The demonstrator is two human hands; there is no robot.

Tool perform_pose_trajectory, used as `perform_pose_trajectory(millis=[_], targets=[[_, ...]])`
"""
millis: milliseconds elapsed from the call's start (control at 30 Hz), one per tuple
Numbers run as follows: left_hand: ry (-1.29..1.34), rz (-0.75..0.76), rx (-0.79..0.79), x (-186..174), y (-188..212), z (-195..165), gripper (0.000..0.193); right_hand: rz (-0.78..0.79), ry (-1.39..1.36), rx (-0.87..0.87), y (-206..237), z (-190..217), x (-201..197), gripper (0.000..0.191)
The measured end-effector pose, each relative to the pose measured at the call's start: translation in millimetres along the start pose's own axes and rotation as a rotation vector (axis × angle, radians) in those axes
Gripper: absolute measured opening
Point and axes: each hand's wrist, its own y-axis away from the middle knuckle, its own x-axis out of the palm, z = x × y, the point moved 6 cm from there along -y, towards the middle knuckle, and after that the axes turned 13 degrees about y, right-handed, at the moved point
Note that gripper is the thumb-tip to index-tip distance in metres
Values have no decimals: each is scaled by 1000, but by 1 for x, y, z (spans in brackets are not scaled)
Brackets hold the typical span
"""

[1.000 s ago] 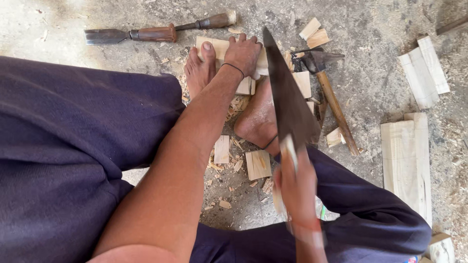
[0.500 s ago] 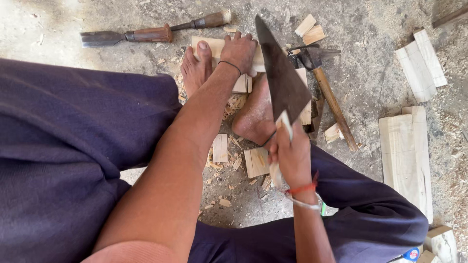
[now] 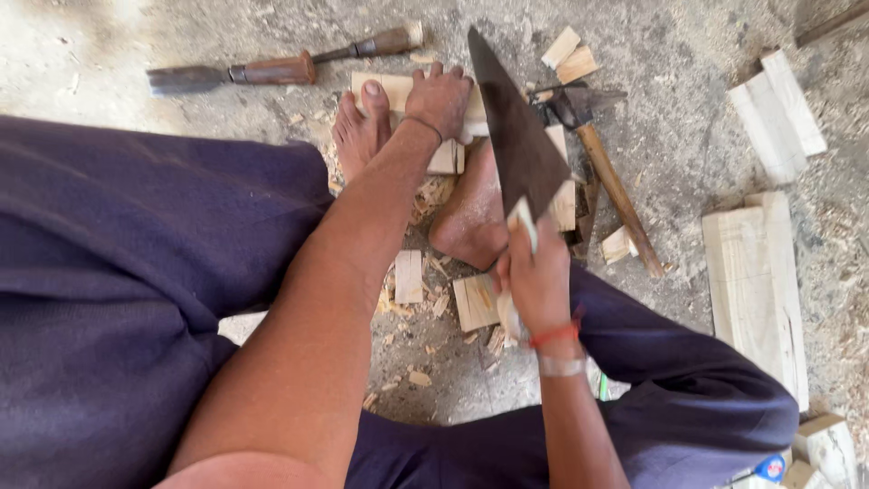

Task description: The person sits on the floor and uses a hand saw to cut a small rectangular piece of wood held between their feet. They repeatedly saw along a marked line, producing wood shavings and small cut pieces.

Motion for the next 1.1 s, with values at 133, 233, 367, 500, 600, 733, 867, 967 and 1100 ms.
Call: perform_pose_trajectory(millis=[133, 233, 367, 500, 600, 733, 867, 967, 1100], targets=[[18, 7, -3, 3, 1, 3, 87, -26, 117, 112, 49, 0, -10, 21], [30, -5, -10, 4, 3, 2, 85, -22, 74, 362, 122, -31, -26, 23], [42, 21, -6, 3, 2, -1, 86, -9, 40, 442, 142, -44, -38, 28], [31, 6, -5, 4, 0, 1, 88, -22, -80, 390, 134, -30, -61, 38], [22, -22, -3, 10, -2, 3, 87, -26, -178, 247, 130, -25, -67, 36], [-12, -72, 9, 12, -4, 3, 82, -58, -103, 209, 95, -31, -43, 24], [-1, -62, 21, 7, 0, 1, 92, -25, -21, 138, 27, -4, -13, 23], [4, -54, 4, 5, 2, 2, 90, -24, 27, 101, 28, 6, -14, 22], [0, -49, -4, 9, -1, 3, 94, -112, 112, 330, 126, -47, -56, 18]])
